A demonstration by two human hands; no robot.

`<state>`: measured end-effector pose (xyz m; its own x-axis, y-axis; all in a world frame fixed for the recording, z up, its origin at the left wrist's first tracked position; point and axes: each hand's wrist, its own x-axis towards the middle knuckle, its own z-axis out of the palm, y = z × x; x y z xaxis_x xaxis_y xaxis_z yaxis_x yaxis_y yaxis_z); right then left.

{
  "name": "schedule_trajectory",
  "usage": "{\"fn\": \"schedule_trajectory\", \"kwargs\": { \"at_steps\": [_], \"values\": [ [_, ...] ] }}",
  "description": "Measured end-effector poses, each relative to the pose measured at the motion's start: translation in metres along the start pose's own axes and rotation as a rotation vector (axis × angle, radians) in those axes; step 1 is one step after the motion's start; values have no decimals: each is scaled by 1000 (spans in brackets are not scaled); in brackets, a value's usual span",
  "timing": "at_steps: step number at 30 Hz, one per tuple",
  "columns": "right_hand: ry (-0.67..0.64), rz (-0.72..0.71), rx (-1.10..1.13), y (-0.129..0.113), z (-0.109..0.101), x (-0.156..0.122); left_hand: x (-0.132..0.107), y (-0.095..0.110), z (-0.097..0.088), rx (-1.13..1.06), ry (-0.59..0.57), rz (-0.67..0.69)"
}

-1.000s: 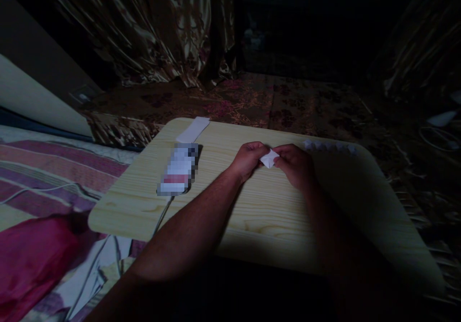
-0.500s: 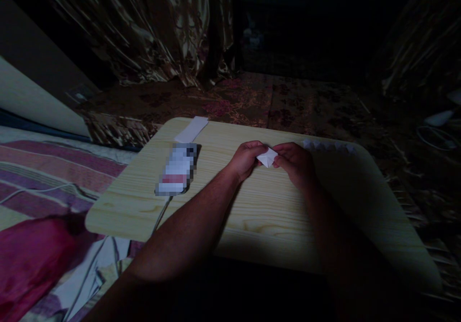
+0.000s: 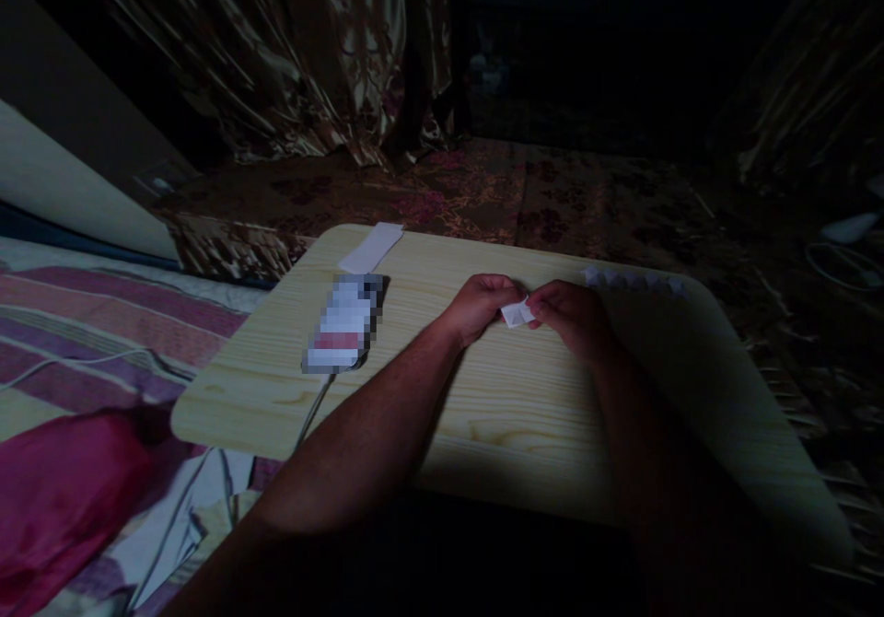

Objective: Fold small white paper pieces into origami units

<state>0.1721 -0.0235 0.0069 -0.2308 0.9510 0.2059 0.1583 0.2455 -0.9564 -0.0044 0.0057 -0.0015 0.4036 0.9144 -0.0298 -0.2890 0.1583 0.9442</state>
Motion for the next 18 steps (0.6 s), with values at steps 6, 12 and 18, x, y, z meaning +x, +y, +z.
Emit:
{"fn": "schedule_trajectory", "kwargs": {
  "at_steps": [6,12,18],
  "values": [
    [51,1,-41,-1,-1,3,0,-2,1,109,56,42],
    [100,51,-21,2,1,6,0,-4,0,205,84,72],
    [139,80,-22,4,5,8,-2,-5,1,303,96,88]
  ]
}}
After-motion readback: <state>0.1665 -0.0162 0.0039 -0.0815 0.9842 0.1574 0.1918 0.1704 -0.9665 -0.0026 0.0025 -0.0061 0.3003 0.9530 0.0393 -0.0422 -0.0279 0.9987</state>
